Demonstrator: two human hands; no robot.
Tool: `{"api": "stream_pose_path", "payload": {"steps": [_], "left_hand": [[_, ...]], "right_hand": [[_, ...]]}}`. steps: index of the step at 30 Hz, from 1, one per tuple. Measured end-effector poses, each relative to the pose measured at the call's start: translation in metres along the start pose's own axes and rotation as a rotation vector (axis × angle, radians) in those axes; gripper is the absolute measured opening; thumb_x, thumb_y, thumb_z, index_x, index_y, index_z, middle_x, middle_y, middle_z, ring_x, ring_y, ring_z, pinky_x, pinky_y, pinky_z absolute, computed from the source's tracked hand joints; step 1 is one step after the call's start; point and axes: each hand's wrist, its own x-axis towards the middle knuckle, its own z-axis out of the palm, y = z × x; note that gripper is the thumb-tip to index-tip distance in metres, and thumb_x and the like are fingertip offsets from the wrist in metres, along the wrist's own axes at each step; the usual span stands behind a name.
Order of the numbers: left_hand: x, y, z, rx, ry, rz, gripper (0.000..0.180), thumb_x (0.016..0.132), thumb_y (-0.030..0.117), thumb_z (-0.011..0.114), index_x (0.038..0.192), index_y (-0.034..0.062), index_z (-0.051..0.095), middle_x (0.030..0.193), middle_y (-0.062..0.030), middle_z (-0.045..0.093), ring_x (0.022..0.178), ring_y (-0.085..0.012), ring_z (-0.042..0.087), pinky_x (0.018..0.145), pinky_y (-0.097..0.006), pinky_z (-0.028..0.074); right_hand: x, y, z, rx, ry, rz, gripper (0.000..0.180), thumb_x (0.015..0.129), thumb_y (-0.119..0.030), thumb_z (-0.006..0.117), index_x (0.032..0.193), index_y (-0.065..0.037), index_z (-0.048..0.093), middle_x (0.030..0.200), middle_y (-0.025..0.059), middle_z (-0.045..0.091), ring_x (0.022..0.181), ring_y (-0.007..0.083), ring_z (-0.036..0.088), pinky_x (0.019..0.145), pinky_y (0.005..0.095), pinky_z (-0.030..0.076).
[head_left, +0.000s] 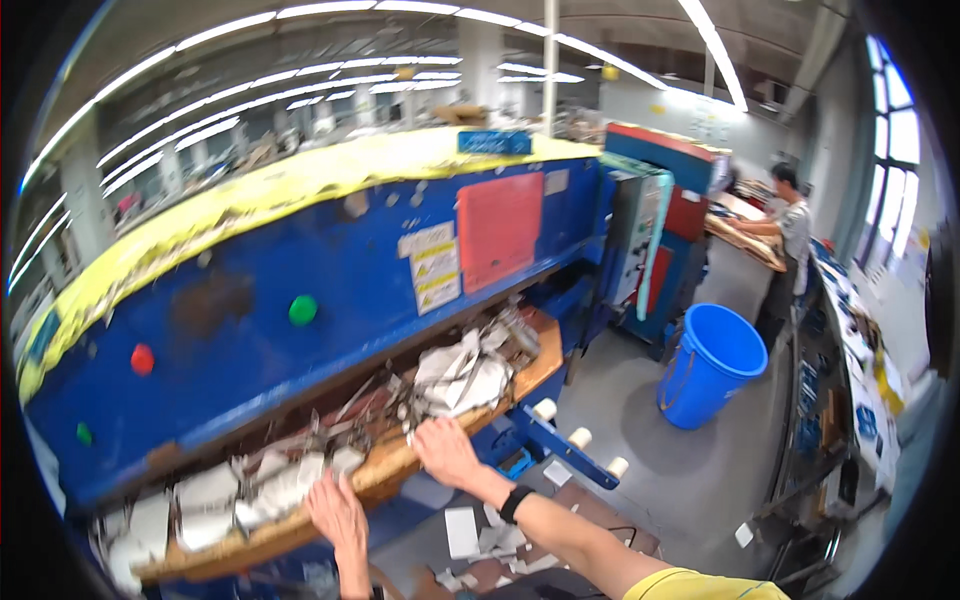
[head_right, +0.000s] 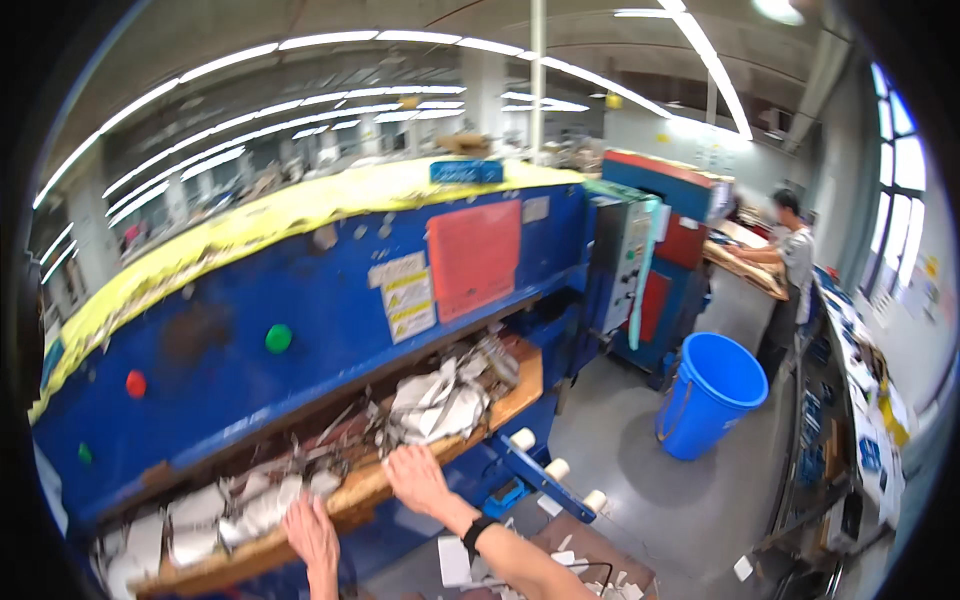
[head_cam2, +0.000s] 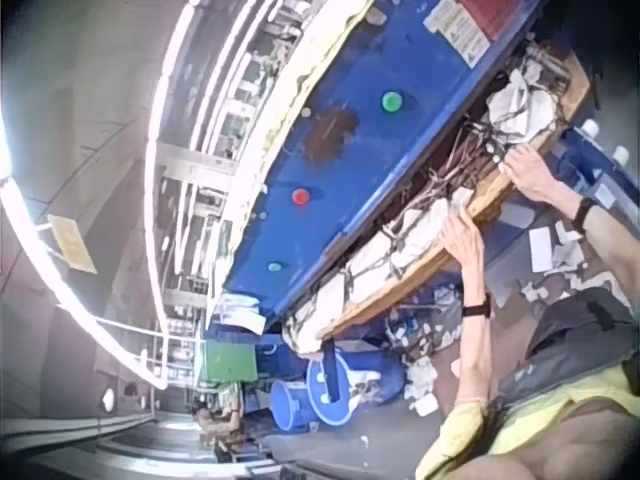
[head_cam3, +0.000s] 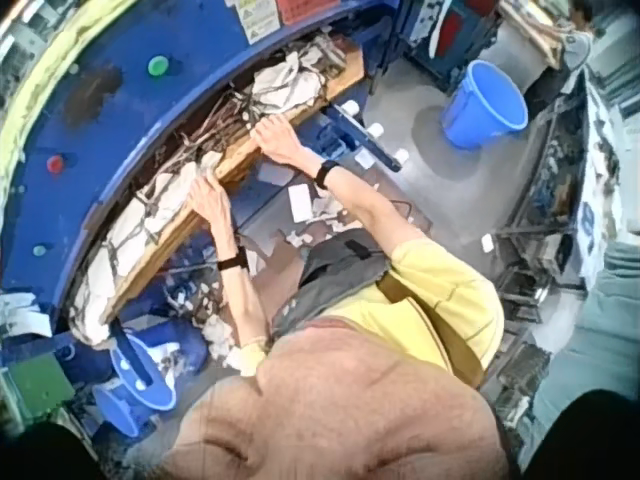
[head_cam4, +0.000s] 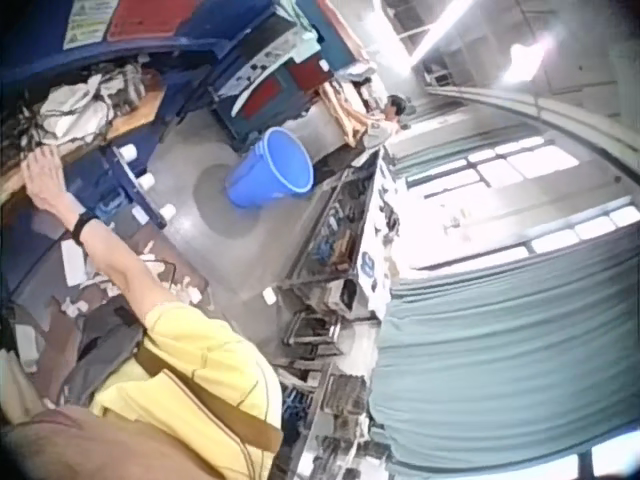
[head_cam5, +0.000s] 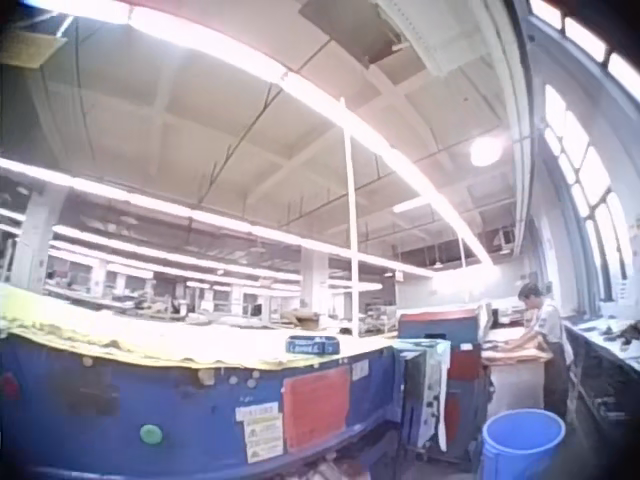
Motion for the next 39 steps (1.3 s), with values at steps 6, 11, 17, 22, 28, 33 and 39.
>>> {"api": "stream_pose_path", "payload": {"steps": [6,11,17,22,28,33,39], "left_hand": [[0.002,0.002,-0.005,-0.035,-0.101,-0.05,0.034,0.098,0.027,0.05,0.118,-0.0006,0.057,0.104,-0.0187,0.061,0.104,-0.0356,0.054,0.095,-0.046,0.038],[0.003,0.011,-0.021,-0.061,-0.164,-0.062,0.038,0.099,0.029,0.049,0.121,-0.0019,0.055,0.106,-0.0204,0.06,0.105,-0.0367,0.054,0.096,-0.046,0.037],[-0.01,0.007,-0.041,-0.073,-0.135,-0.051,0.033,0.097,0.024,0.053,0.118,-0.0015,0.057,0.102,-0.0188,0.06,0.1,-0.0354,0.054,0.093,-0.045,0.038],[-0.007,0.017,-0.063,-0.234,-0.351,-0.181,0.034,0.091,0.018,0.062,0.118,-0.0017,0.058,0.096,-0.0148,0.061,0.093,-0.0318,0.054,0.09,-0.042,0.04],[0.018,-0.007,-0.131,-0.878,-0.572,-0.635,0.042,0.095,0.009,0.062,0.136,0.0034,0.053,0.103,-0.0047,0.064,0.096,-0.0115,0.059,0.086,-0.025,0.046],[0.075,-0.02,-0.137,-0.697,-0.758,-0.288,0.047,0.095,0.01,0.062,0.139,0.0037,0.049,0.115,-0.0094,0.065,0.104,-0.0177,0.062,0.089,-0.029,0.047],[0.124,-0.004,-0.074,-0.26,-0.805,-0.197,0.064,0.083,0.001,0.066,0.142,-0.0014,0.041,0.132,-0.0225,0.056,0.125,-0.0333,0.053,0.105,-0.041,0.04]], "right_hand": [[0.001,0.0,-0.003,0.036,-0.107,0.046,0.026,0.094,-0.026,0.052,0.094,-0.001,0.059,0.093,0.0159,0.059,0.093,0.0321,0.055,0.088,0.0457,0.041],[-0.009,-0.005,-0.011,0.057,-0.055,0.062,0.026,0.094,-0.027,0.053,0.094,-0.001,0.058,0.093,0.0155,0.058,0.094,0.0312,0.055,0.092,0.0433,0.04],[-0.017,-0.017,-0.032,0.202,-0.112,0.073,0.021,0.092,-0.023,0.057,0.093,-0.002,0.056,0.093,0.0144,0.055,0.096,0.0303,0.053,0.092,0.0419,0.04],[-0.019,0.003,-0.071,0.409,-0.202,0.028,0.03,0.092,-0.023,0.059,0.109,0.002,0.06,0.106,0.0162,0.061,0.101,0.0318,0.056,0.09,0.0411,0.043],[0.05,0.081,-0.136,0.832,-0.679,0.418,0.024,0.096,-0.023,0.058,0.103,-0.003,0.068,0.102,0.0164,0.068,0.09,0.0254,0.067,0.079,0.0375,0.053],[0.067,0.154,-0.063,0.341,-0.512,0.165,0.03,0.088,-0.015,0.063,0.116,-0.007,0.059,0.106,0.0143,0.061,0.106,0.035,0.056,0.092,0.0428,0.045],[0.04,0.155,-0.062,0.254,-0.677,0.07,0.035,0.077,-0.001,0.06,0.112,-0.003,0.06,0.102,0.0168,0.056,0.1,0.0349,0.051,0.087,0.0448,0.044]]}}
